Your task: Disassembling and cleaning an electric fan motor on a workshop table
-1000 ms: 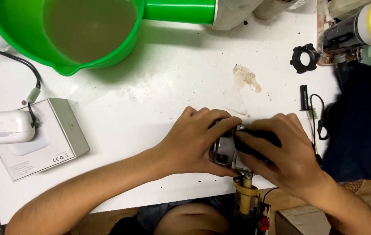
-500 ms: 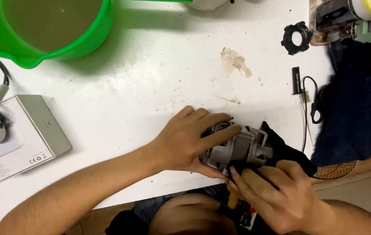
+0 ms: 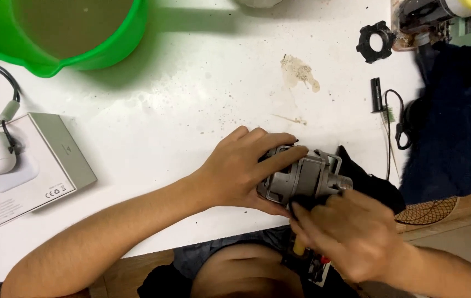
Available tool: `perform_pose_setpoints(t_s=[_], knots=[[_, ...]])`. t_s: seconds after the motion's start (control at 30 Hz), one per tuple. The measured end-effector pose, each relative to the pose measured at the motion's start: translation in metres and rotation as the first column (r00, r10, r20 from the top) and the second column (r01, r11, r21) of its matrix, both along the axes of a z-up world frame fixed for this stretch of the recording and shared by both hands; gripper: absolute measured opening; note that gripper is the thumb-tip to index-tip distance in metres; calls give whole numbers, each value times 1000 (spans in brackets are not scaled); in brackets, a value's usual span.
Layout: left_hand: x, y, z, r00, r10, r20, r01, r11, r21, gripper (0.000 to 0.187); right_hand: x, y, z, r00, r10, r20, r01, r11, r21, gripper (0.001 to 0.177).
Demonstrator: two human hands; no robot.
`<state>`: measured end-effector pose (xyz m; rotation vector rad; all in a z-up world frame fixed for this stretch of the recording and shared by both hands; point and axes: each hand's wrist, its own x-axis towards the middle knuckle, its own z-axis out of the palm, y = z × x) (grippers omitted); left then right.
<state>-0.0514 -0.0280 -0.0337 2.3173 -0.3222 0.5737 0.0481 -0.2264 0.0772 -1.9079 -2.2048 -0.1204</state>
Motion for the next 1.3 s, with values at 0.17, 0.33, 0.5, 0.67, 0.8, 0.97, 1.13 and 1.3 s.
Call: perform_pose_setpoints(t_s=[0.17,0.33,0.5,0.67,0.8,0.97,1.13,1.3], knots=[[-1,9,-3,993,-83,-83,83,997,-8,90,-2,-10,0,986,40,-160,-42,999,-10,27],[-1,17,-4,950,-307,-54,273,904,-329,89,14,15,4,995,-93,-47,96,994,58,17],[0,33,2,926,-360,-118,276,855,-440,89,7,32,-5,999,-40,37,41,999,-15,13],[2,36,1,896,-423,-133,309,811,-497,84,4,30,-2,987,77,140,-65,994,-90,20],[6,37,2,879,-432,-201,312,841,-442,83,8,35,-3,996,31,79,-28,999,-39,17],[1,27,2,884,-356,-302,243,903,-354,92,8,43,0,997,70,-36,-68,996,60,13],[0,21,-15,950,-282,-135,246,941,-231,85,16,34,-2,969,235,-75,-237,971,-25,16],[1,22,-11,951,-279,-135,244,942,-229,85,20,34,1,980,189,-63,-189,982,16,16]])
